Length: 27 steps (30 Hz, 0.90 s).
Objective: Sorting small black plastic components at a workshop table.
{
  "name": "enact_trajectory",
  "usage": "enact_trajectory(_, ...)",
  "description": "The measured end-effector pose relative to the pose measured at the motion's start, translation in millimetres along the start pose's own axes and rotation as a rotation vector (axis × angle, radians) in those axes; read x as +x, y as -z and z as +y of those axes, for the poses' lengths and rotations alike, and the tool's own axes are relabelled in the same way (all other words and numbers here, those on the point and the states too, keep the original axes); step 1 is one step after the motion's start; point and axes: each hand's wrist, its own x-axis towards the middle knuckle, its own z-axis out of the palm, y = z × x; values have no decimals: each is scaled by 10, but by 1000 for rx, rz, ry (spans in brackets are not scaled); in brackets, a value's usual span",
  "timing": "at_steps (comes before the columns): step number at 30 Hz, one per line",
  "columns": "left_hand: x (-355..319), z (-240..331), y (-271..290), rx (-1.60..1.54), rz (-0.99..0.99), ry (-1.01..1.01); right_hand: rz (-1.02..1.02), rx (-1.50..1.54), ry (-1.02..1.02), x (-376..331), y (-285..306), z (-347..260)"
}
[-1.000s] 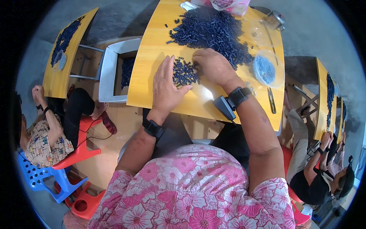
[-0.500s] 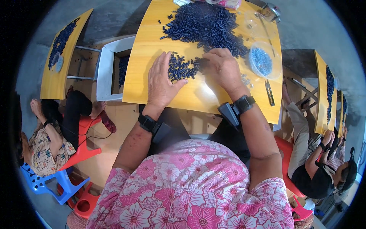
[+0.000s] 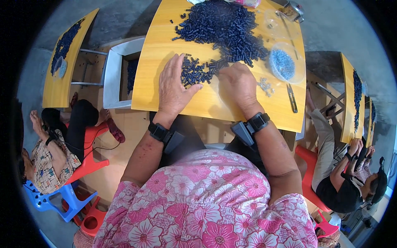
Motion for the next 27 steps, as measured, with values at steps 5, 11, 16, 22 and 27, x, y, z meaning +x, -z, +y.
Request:
enact_trajectory(5,6,4,12,-6,-5,10,9,-42,53,1,-24,-19)
enact_trajectory(11,10,-8,5,-29,-7,12,-36,-75,49,-11,-32,-50)
enact_trajectory(16,3,-9,10,-26,27,-12,-65,-39,66,-14,-57,-78)
enact_trajectory(22,7,3,17,-15,2,3,-76,-98,138,14,-65,-244)
enact_trajectory(27,7,12,24,-5,-11,3,-58,-74,97,50,-17,-156)
